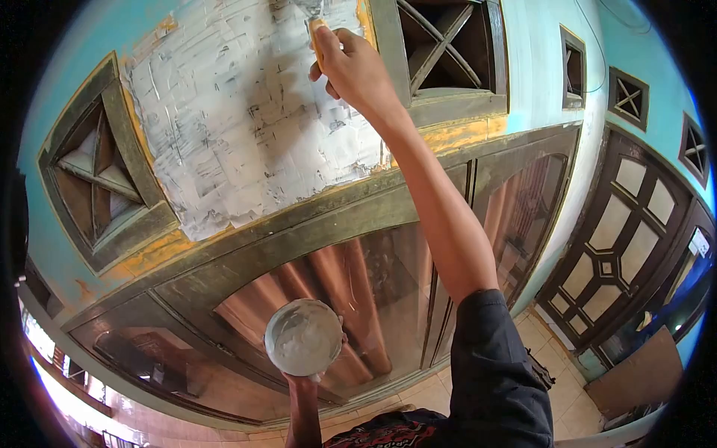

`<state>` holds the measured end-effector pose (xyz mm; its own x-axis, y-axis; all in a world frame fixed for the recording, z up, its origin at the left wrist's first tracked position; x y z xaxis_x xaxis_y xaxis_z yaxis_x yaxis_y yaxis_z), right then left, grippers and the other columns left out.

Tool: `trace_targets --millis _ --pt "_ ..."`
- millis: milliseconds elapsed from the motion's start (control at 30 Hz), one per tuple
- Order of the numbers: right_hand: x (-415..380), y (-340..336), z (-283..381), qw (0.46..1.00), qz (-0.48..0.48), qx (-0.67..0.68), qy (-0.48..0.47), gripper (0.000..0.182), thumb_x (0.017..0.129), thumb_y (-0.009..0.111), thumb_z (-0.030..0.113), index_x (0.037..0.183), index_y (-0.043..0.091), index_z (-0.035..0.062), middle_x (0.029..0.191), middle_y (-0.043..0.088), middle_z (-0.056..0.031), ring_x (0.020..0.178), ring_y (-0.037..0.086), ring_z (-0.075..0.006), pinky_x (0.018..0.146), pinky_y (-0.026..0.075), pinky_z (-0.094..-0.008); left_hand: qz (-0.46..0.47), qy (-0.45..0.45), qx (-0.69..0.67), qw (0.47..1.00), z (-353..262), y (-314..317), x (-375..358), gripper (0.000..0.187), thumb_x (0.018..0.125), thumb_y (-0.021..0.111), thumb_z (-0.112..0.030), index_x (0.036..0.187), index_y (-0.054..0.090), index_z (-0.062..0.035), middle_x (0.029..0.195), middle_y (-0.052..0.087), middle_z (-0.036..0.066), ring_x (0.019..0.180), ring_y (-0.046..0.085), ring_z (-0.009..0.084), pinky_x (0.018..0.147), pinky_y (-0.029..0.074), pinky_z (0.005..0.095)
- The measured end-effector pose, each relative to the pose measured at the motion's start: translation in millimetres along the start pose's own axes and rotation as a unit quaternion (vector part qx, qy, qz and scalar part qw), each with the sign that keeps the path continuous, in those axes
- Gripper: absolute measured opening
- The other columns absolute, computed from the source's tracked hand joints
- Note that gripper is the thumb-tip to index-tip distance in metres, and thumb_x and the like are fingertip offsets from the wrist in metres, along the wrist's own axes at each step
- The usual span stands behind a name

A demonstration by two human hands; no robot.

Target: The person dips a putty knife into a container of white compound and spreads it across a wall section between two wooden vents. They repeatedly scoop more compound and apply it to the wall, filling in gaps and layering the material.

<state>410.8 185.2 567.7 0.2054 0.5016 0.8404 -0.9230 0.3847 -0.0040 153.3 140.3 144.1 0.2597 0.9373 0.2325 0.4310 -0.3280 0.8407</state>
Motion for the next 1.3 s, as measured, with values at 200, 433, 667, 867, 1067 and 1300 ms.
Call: trace_targets --millis 200,433,667,867,1067,1300 --pt "-70.0 13.2 -47.8 0.989 0.050 0.022 0.135 0.045 0.103 0.042 0.041 0.089 0.057 0.0013 0.064 0.064 -0.0074 0.045 0.048 -0.0090 0.044 0.039 -0.0271 0.173 0.073 -0.090 0.978 2.4 -24.2 7.3 0.078 0.093 0.034 -0.072 0.146 0.037 -0.0148 0.144 0.043 0.013 0.126 0.048 0.0352 0.101 0.045 0.0564" --pt "-32.1 12.7 -12.5 1.000 0.006 -0.014 -0.008 0.049 0.103 0.041 0.044 0.082 0.055 0.0016 0.062 0.063 -0.0071 0.046 0.050 -0.0114 0.046 0.041 -0.0293 0.420 0.225 -0.134 0.869 7.7 -36.8 33.7 0.076 0.095 0.031 -0.069 0.146 0.036 -0.0138 0.144 0.043 0.013 0.127 0.047 0.0355 0.102 0.045 0.0560" --pt "-45.7 20.2 -31.2 0.994 0.060 -0.031 0.087 0.050 0.102 0.041 0.045 0.084 0.057 0.0010 0.061 0.063 -0.0067 0.042 0.049 -0.0123 0.044 0.041 -0.0301 -0.011 0.101 0.127 0.987 -6.4 -0.4 -9.0 0.076 0.095 0.032 -0.068 0.147 0.034 -0.0127 0.145 0.042 0.015 0.127 0.047 0.0365 0.101 0.045 0.0574" --pt "-92.4 12.2 -25.5 0.991 0.034 0.052 0.117 0.045 0.104 0.042 0.040 0.082 0.054 0.0031 0.060 0.055 -0.0035 0.045 0.047 -0.0080 0.045 0.037 -0.0263 -0.033 0.164 0.215 0.962 -12.2 -11.0 -6.6 0.081 0.092 0.035 -0.072 0.147 0.034 -0.0121 0.146 0.040 0.017 0.127 0.045 0.0417 0.102 0.043 0.0607" --pt "0.8 -7.0 -4.6 0.999 0.043 -0.014 0.019 0.049 0.103 0.039 0.045 0.085 0.054 0.0013 0.061 0.061 -0.0078 0.041 0.045 -0.0091 0.041 0.037 -0.0267 -0.059 0.204 0.304 0.929 -10.4 -21.6 -15.8 0.087 0.088 0.038 -0.075 0.147 0.034 -0.0115 0.147 0.039 0.019 0.128 0.043 0.0470 0.102 0.041 0.0640" --pt "-124.8 -21.1 -54.1 0.981 0.045 0.025 0.185 0.042 0.105 0.039 0.037 0.088 0.054 0.0026 0.058 0.055 -0.0030 0.039 0.041 -0.0067 0.038 0.031 -0.0241 0.056 -0.036 -0.141 0.988 -2.1 34.0 -4.2 0.090 0.086 0.043 -0.076 0.146 0.036 -0.0095 0.143 0.043 0.024 0.128 0.042 0.0514 0.102 0.041 0.0646"
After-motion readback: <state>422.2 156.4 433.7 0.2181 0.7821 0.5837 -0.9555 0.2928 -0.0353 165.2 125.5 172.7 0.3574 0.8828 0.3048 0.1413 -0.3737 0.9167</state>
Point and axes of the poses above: each hand's wrist, its own x-axis towards the middle knuckle, its own y-axis out of the palm, z = x × y, the point moved 7 cm from there along x, towards the middle knuckle
